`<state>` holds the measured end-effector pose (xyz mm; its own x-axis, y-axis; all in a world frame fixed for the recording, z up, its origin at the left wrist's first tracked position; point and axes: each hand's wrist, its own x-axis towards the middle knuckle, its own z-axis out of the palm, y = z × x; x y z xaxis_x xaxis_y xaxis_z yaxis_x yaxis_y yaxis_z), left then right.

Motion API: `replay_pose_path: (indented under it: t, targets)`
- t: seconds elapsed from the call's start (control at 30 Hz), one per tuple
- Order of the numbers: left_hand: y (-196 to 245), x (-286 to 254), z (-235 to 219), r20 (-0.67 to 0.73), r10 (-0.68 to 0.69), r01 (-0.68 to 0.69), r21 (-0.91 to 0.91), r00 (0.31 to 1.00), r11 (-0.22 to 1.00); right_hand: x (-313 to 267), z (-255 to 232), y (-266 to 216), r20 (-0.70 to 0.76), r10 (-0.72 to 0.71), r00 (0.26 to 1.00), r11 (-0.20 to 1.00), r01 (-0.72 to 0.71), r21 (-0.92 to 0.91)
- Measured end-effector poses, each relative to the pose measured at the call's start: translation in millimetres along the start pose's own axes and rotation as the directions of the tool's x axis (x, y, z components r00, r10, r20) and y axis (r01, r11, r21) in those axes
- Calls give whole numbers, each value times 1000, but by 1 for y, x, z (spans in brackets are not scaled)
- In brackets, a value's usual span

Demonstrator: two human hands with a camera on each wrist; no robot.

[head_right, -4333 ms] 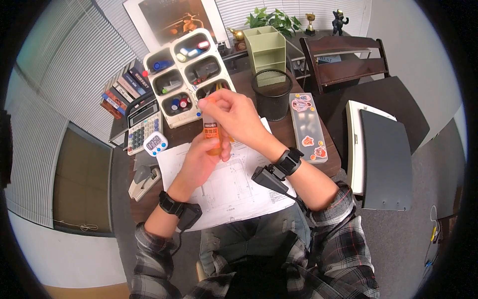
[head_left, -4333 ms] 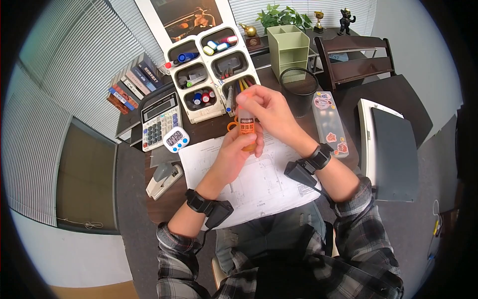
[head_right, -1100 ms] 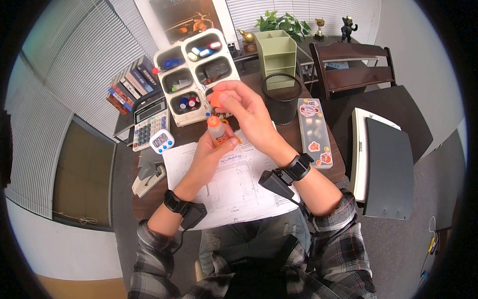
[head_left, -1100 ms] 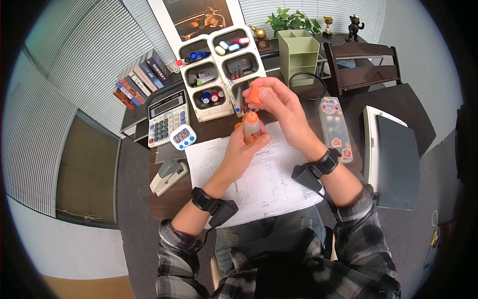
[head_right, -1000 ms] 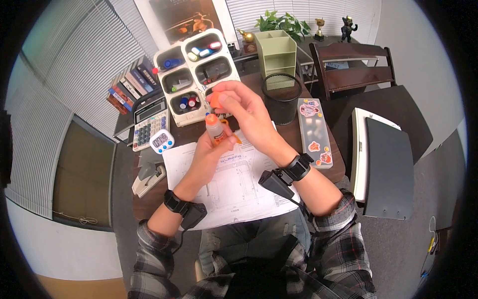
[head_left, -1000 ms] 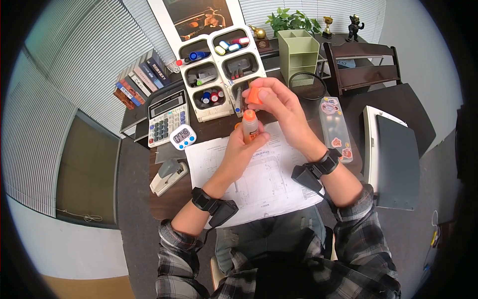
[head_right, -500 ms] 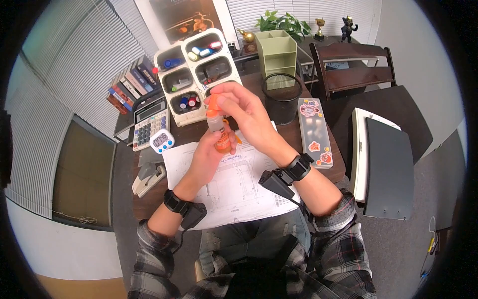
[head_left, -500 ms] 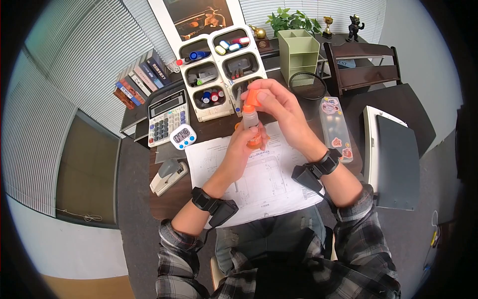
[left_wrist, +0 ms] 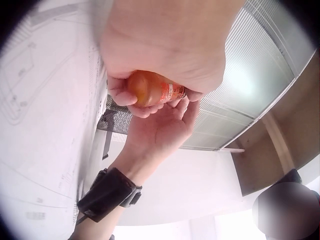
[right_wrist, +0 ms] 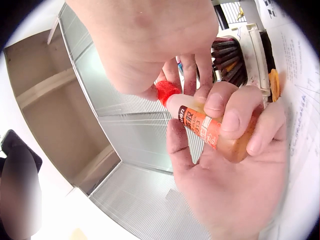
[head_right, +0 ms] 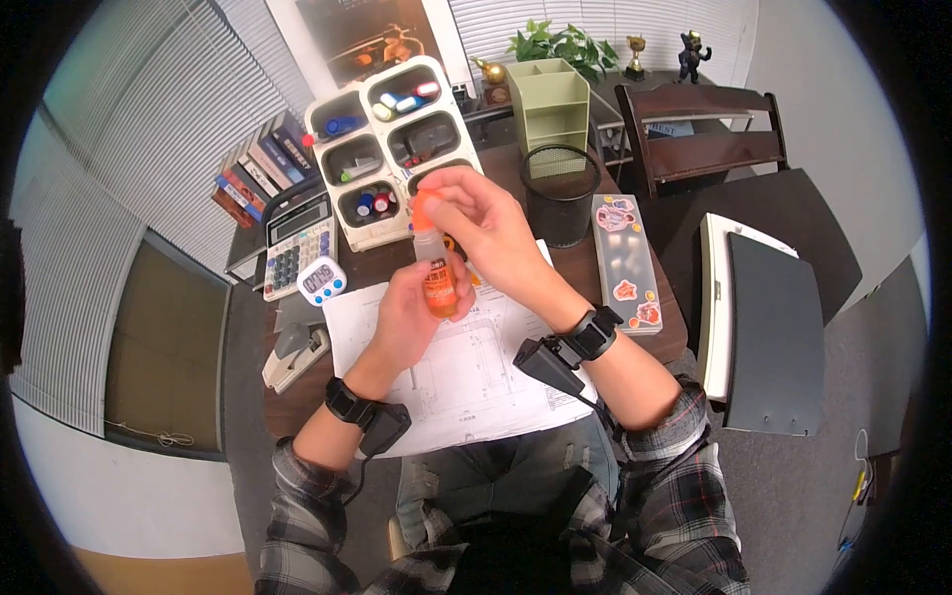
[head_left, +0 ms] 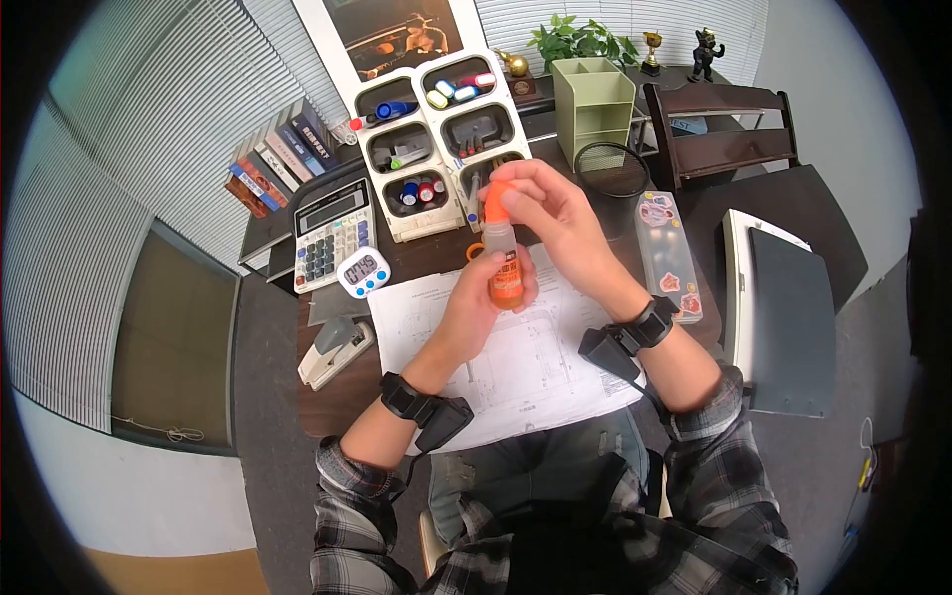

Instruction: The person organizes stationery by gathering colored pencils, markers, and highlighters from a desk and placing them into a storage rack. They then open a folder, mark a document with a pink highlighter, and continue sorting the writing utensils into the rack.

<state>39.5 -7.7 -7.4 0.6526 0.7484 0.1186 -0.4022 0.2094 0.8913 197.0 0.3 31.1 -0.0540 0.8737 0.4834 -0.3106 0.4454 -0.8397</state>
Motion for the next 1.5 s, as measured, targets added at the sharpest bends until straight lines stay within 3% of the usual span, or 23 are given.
replay_pose_path:
  t: [0.17,0.4,0.7,0.9,0.97,1.5]
  targets:
    - [4,1,2,34,6,-2,-104,999,995,-3,-2,-6,32,123,992,992,-122,-27]
    - [3,1,1,65,-8,22,-208,998,978,-3,0,-6,25,126,992,991,-124,-54]
    - [9,0,5,53,-25,32,-126,998,991,-2,-1,-5,18,158,987,983,-155,-100]
    - [8,0,4,46,-8,14,-134,999,991,-3,-3,-4,23,166,986,981,-163,-104]
    - [7,0,4,39,-13,18,-138,999,990,-3,-4,-9,47,247,968,960,-238,-148]
    - [6,-1,4,29,-17,20,-129,999,991,-3,-4,-13,46,284,958,953,-277,-122]
